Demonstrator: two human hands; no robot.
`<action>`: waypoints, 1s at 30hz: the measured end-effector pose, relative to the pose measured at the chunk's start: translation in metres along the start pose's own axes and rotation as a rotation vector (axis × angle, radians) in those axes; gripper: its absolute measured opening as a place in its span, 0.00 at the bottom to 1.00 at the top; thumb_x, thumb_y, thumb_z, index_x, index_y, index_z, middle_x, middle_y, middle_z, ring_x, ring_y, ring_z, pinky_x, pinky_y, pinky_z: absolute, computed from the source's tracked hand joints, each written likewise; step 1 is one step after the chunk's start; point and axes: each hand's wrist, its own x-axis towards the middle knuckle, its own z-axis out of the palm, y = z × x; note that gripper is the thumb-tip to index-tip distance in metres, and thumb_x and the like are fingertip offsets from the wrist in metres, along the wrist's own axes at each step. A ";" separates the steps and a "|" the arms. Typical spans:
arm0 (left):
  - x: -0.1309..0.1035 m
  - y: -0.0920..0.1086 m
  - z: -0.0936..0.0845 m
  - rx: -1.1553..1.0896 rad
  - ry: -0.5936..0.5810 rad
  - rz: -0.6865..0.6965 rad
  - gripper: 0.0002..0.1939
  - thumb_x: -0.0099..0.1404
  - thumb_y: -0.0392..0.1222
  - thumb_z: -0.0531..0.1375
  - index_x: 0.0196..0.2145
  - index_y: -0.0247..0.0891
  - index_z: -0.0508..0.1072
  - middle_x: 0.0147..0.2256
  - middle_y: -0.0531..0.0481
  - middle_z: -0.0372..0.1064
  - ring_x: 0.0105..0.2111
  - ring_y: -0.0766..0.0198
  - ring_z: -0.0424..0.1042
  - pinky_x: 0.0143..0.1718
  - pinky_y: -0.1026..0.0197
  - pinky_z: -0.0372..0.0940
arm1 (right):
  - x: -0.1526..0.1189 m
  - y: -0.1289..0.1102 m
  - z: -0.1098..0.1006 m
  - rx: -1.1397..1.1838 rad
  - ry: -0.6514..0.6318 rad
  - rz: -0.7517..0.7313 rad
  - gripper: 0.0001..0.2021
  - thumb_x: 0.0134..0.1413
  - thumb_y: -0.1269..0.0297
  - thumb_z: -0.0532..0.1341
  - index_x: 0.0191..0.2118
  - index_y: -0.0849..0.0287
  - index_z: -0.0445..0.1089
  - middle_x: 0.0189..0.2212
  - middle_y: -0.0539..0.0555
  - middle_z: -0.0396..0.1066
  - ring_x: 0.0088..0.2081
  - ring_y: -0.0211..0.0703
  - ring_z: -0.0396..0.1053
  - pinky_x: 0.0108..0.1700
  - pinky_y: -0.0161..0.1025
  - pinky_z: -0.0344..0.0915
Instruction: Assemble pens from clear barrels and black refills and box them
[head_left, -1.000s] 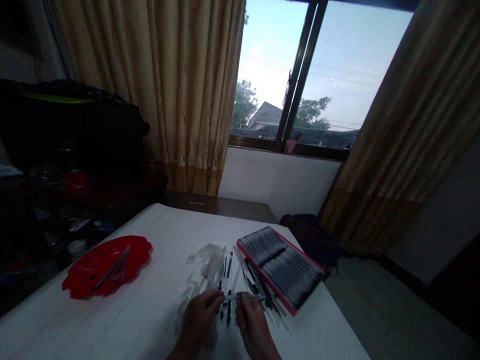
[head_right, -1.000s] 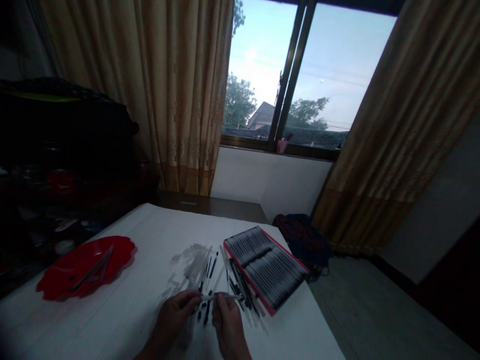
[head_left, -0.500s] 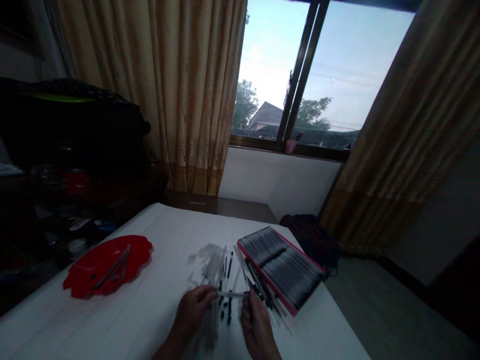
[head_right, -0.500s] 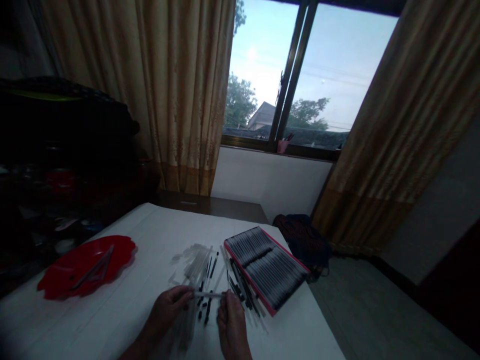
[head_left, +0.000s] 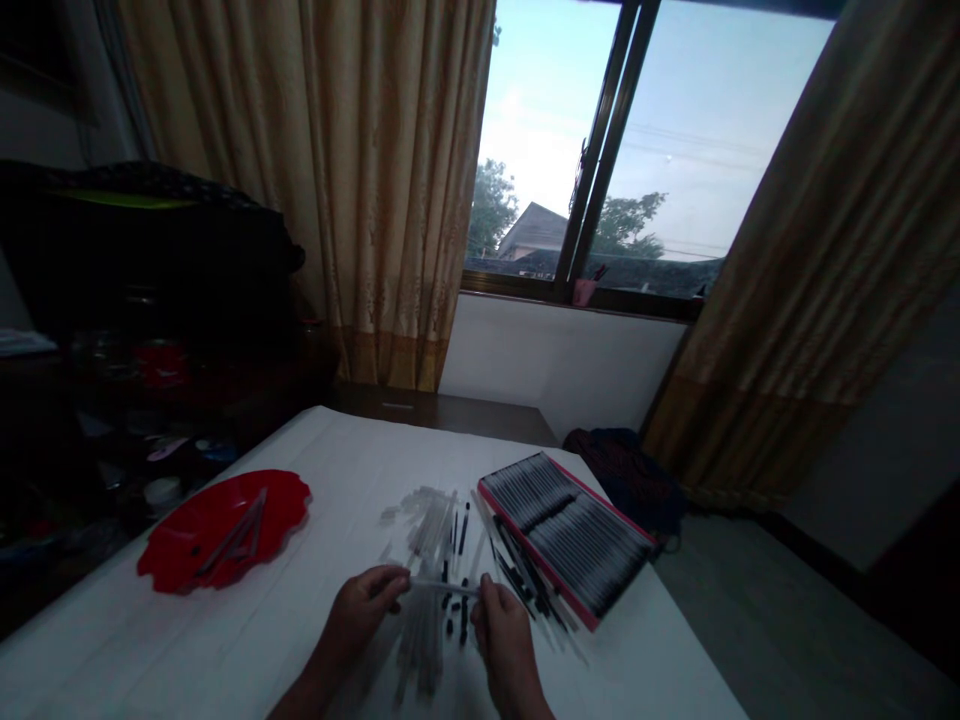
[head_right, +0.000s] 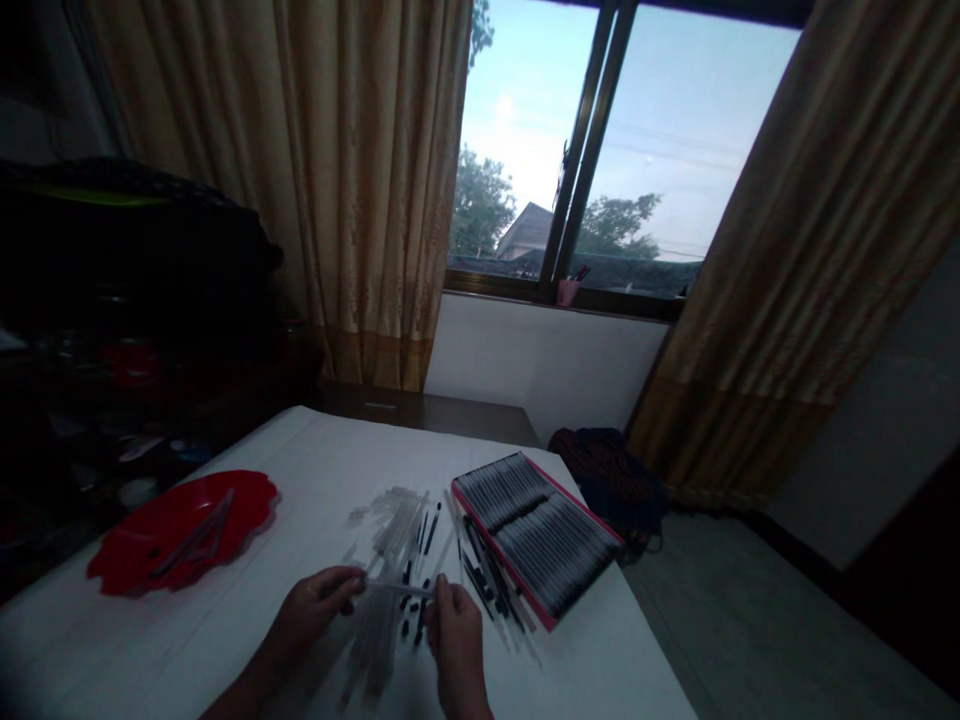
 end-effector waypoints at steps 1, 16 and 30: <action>0.000 0.000 -0.002 0.003 0.000 -0.004 0.18 0.49 0.55 0.60 0.31 0.38 0.77 0.28 0.51 0.77 0.24 0.62 0.73 0.29 0.62 0.67 | 0.000 0.000 0.001 -0.019 0.004 -0.002 0.27 0.39 0.37 0.62 0.19 0.60 0.60 0.11 0.41 0.54 0.13 0.26 0.46 0.15 0.28 0.40; -0.006 0.001 0.000 -0.001 -0.012 -0.068 0.19 0.47 0.55 0.61 0.30 0.39 0.77 0.27 0.51 0.77 0.25 0.61 0.73 0.29 0.62 0.67 | -0.003 -0.002 -0.004 0.049 -0.078 -0.003 0.22 0.41 0.44 0.66 0.27 0.61 0.66 0.18 0.44 0.62 0.15 0.27 0.52 0.16 0.27 0.44; -0.008 0.003 0.013 -0.007 -0.073 -0.033 0.19 0.49 0.55 0.61 0.29 0.37 0.78 0.26 0.51 0.75 0.24 0.63 0.71 0.29 0.63 0.66 | -0.005 -0.006 -0.006 0.175 -0.100 0.004 0.22 0.39 0.46 0.68 0.30 0.61 0.68 0.16 0.41 0.57 0.15 0.26 0.47 0.16 0.27 0.41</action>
